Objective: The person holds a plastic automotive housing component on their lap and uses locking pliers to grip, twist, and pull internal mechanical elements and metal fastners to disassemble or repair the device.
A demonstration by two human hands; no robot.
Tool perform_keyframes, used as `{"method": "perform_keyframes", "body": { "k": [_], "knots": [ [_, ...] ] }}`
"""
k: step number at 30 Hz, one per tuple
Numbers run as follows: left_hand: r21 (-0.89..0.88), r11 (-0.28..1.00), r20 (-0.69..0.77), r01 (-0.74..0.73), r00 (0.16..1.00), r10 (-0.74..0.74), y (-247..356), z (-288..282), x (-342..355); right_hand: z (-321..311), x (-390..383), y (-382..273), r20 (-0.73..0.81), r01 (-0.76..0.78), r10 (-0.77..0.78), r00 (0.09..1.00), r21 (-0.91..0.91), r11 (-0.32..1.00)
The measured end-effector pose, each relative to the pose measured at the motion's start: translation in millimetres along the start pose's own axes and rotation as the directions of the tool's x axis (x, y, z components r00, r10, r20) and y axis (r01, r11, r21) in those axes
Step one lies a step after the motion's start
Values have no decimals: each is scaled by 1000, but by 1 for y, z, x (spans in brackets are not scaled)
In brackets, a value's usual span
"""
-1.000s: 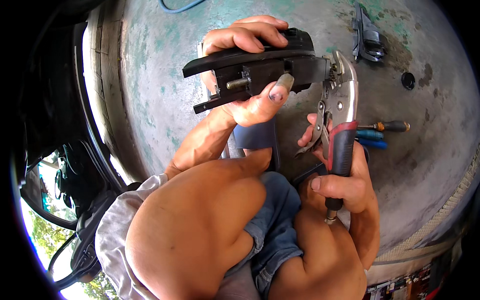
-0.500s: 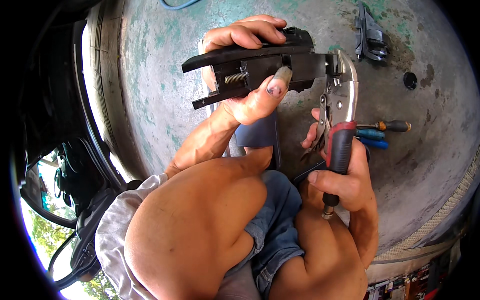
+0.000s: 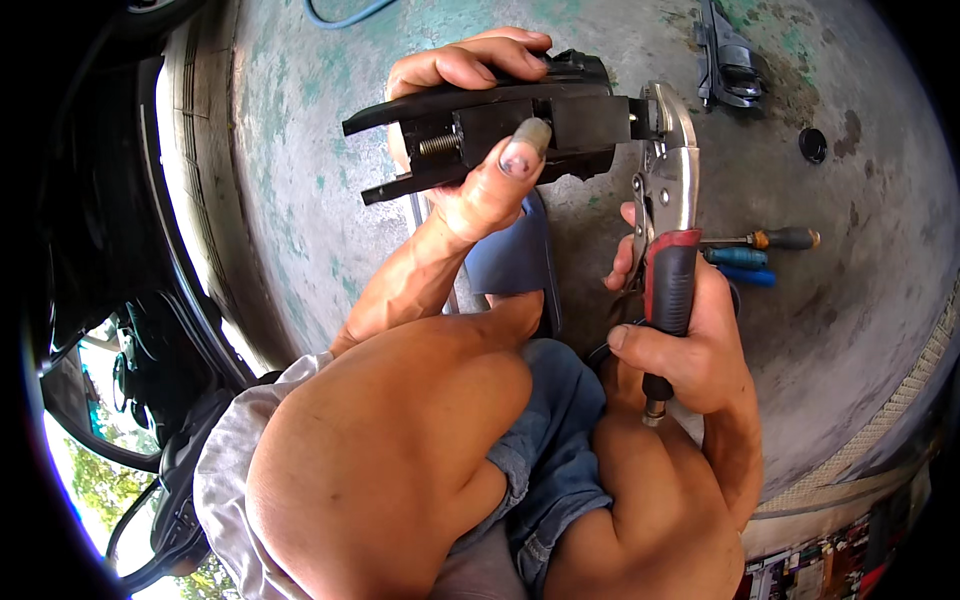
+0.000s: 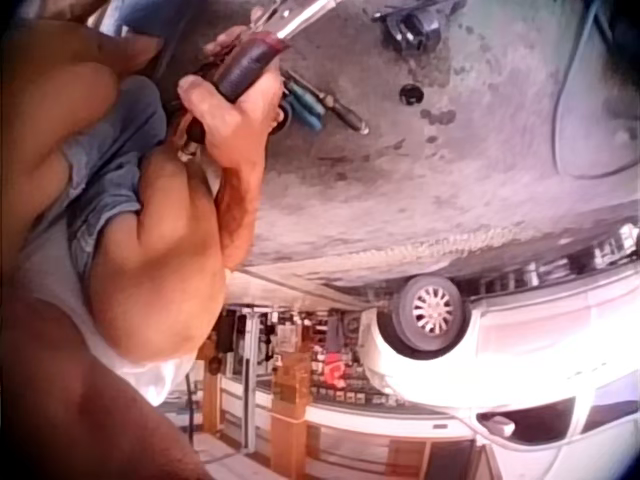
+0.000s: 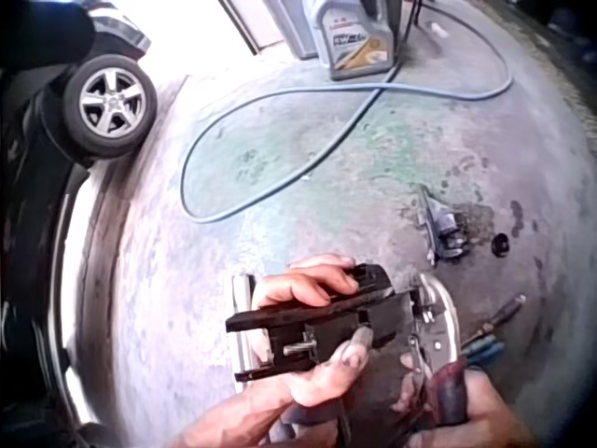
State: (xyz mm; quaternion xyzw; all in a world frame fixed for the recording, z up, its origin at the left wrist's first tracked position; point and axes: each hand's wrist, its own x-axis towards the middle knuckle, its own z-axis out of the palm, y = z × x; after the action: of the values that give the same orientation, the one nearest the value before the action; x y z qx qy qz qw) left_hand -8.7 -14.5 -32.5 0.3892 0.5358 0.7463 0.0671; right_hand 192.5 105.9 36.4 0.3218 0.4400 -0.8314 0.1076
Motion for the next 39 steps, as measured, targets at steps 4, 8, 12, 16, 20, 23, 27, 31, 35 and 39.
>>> {"method": "perform_keyframes", "body": {
  "k": [4, 8, 12, 16, 20, 23, 27, 31, 35, 39],
  "knots": [
    [-177, 979, -108, 100, 987, -120, 0, 11, -5, 3, -2, -1, 17, 54, -52, 999, -163, 985],
    [-388, 889, -187, 242, 924, -333, 0, 20, -9, 11, -3, -7, -11, 44, -47, 999, -164, 985],
    [-489, 839, -211, 237, 902, -377, -3, 23, -10, 12, -9, -16, -42, 47, -61, 997, -274, 960],
    [-480, 848, -243, 225, 895, -374, -3, 22, -10, 12, -5, -16, -49, 38, -51, 997, -237, 971],
    [-472, 865, -255, 170, 913, -319, -2, 22, -6, 16, -5, -17, -78, 52, -67, 995, -178, 983],
    [-481, 860, -246, 170, 916, -318, 2, 24, -1, 16, -4, -20, -89, 27, -47, 995, -215, 976],
    [-475, 867, -252, 150, 921, -297, 1, 24, -1, 14, -3, -21, -59, 35, -50, 997, -233, 972],
    [-447, 883, -268, 146, 919, -288, 3, 27, 0, 13, -3, -19, -64, 41, -56, 996, -209, 977],
    [-364, 923, -230, 127, 948, -222, 0, 21, 1, 13, -3, -18, -62, 39, -50, 997, -167, 985],
    [-267, 962, -171, 51, 980, -99, -6, 15, -1, 14, -3, -18, -73, 25, -35, 997, -142, 990]
  ]
}}
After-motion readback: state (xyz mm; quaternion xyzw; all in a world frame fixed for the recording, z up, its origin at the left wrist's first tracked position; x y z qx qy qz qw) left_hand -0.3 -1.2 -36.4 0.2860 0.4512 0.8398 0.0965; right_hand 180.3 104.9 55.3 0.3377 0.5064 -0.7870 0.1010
